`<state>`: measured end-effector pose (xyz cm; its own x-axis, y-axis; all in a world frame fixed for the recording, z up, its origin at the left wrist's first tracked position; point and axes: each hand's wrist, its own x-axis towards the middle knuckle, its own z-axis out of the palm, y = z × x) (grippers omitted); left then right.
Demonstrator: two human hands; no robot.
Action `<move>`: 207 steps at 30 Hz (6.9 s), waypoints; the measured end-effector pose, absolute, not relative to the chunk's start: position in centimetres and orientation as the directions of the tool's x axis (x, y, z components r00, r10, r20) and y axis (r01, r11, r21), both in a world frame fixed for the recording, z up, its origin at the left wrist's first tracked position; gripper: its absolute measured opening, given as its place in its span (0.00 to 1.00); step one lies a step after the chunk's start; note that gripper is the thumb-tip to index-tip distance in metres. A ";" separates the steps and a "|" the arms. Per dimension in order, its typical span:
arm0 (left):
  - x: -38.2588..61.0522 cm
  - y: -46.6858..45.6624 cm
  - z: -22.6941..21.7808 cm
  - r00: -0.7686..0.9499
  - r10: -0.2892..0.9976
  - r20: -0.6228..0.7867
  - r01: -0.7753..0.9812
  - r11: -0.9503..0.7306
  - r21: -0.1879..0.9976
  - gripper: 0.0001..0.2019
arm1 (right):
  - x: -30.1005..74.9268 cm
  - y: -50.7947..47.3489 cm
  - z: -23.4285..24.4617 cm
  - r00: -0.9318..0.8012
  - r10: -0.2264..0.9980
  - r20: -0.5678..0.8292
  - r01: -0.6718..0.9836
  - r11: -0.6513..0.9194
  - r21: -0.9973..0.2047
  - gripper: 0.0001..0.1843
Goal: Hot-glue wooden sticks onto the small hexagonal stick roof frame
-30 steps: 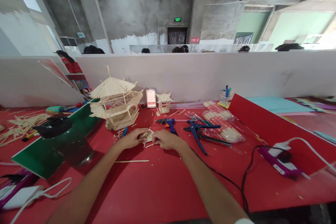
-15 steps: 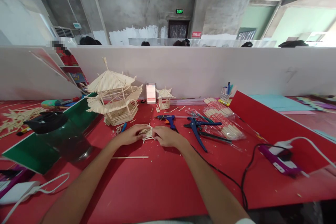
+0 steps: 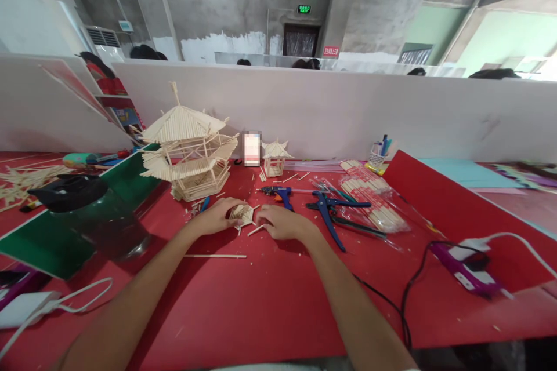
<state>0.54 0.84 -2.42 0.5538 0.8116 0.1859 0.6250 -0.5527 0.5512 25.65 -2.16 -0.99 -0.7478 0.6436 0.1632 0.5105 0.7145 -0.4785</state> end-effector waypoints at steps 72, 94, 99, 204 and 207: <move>3.4 -0.6 0.0 0.225 0.969 0.101 -0.203 -0.054 0.978 0.21 | 19.9 -3.0 -1.7 -0.224 0.973 -0.049 -0.251 -0.106 -0.962 0.14; 4.2 -0.5 -0.4 0.087 0.979 0.186 -0.015 -0.185 0.983 0.18 | 19.5 -2.5 -2.2 -0.075 0.995 -0.071 -0.211 -0.085 -0.974 0.08; 4.4 -0.4 -0.6 0.067 0.983 0.174 -0.017 -0.173 0.985 0.17 | 19.3 -2.3 -2.4 -0.071 0.995 -0.065 -0.209 -0.079 -0.975 0.07; 4.7 -1.2 0.0 -0.076 0.985 0.154 -0.102 -0.161 0.982 0.17 | 18.2 -2.4 -3.4 0.100 0.938 0.333 0.208 0.308 -0.928 0.10; 4.5 -0.9 0.0 -0.083 0.989 0.119 -0.224 -0.135 0.965 0.18 | 18.4 -2.2 -3.5 0.105 0.963 0.250 0.089 0.241 -0.966 0.13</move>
<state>4.50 -0.94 0.02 -0.0833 0.9894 0.1187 -0.2241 -0.1347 0.9652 18.41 -2.16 -3.50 0.1047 0.9626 0.2500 0.0888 0.2413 -0.9664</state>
